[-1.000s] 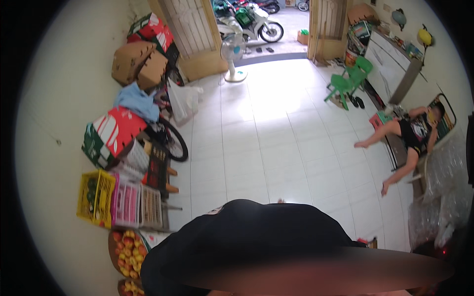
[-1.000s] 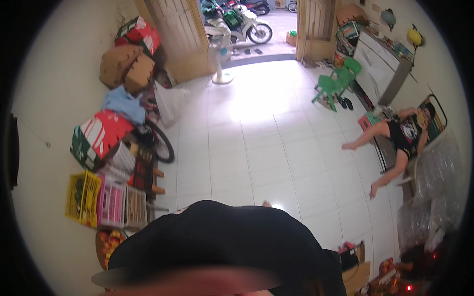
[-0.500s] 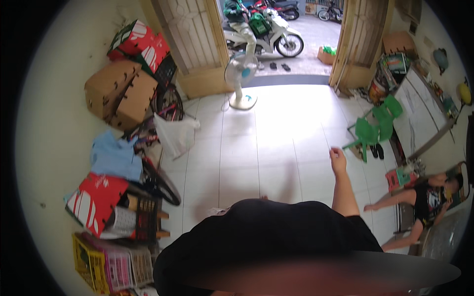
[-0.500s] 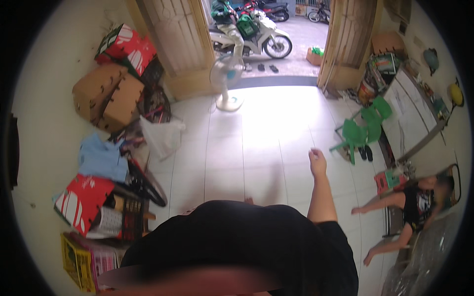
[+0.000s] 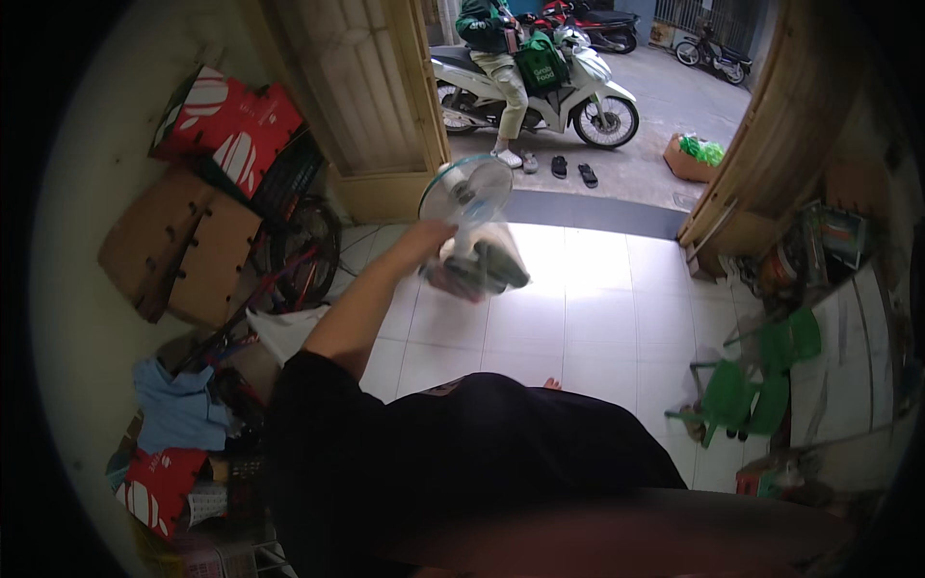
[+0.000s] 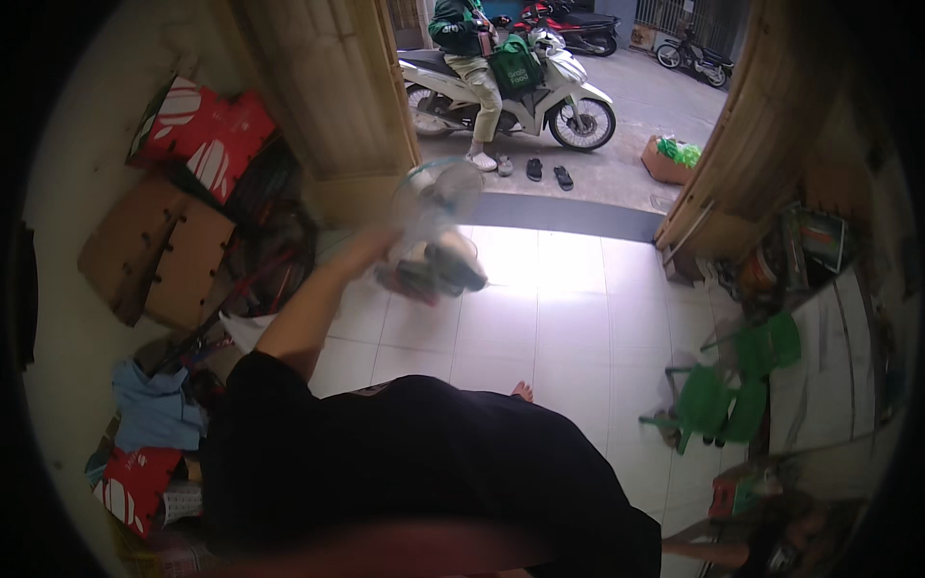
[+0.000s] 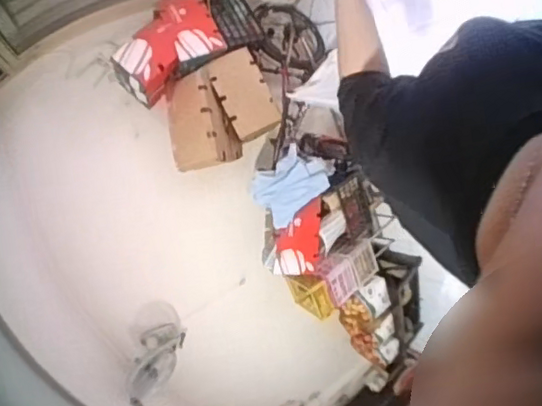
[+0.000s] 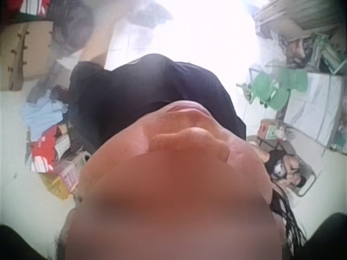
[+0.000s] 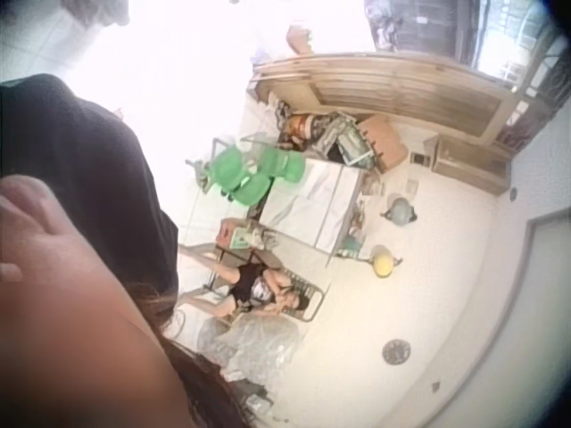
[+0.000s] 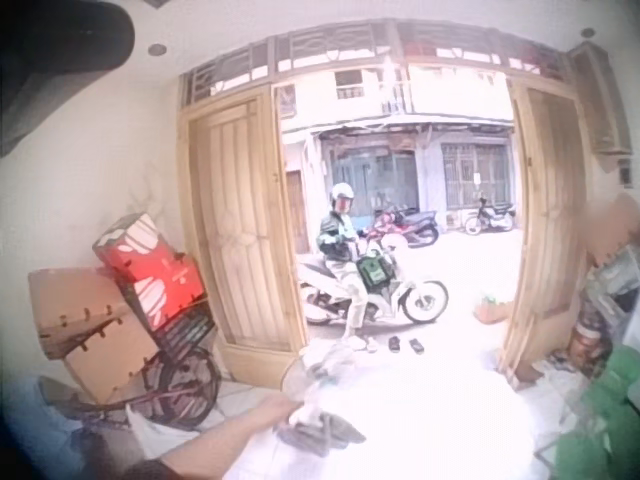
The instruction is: The person pours green juice from a pitcher into a plastic bottle, caps it, and retrieves a bowl of food from a refrigerator. They place the bottle and food container into a plastic bag and hand it to a delivery person.
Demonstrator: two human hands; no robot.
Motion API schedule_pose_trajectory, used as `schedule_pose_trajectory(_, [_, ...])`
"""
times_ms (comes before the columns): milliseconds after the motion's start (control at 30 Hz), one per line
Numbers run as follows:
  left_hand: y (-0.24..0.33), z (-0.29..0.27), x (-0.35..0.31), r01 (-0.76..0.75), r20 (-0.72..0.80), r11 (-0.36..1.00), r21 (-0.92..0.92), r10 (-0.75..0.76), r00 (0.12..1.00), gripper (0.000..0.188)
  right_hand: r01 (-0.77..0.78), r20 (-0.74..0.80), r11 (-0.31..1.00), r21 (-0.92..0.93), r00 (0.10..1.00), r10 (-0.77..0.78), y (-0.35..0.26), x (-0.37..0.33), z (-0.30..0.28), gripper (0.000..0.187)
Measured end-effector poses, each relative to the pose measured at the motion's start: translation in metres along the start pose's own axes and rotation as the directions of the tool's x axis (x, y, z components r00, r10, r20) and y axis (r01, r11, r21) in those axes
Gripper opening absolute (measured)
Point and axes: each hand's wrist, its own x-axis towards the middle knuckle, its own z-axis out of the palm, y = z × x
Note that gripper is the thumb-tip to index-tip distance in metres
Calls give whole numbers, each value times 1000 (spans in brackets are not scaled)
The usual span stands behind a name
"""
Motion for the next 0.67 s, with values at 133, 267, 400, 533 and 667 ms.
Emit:
schedule_pose_trajectory(133, [123,-20,178,-170,-162,953,251,215,963,40,-20,-78,999,-48,997,16,-27,157,-123,46])
schedule_pose_trajectory(267, [193,-28,388,-217,-181,816,536,362,915,46,35,-325,956,-291,936,-133,-43,312,-290,46])
schedule_pose_trajectory(400, [206,-68,550,-230,-90,558,797,487,869,44,279,-573,956,89,800,-180,-234,429,-405,34])
schedule_pose_trajectory(533, [202,-96,720,-238,-108,604,761,479,871,45,429,-591,826,366,793,-150,-356,461,-468,21])
schedule_pose_trajectory(667, [200,-113,865,-210,-44,757,619,300,953,38,215,-400,586,781,893,207,-349,502,-443,24])
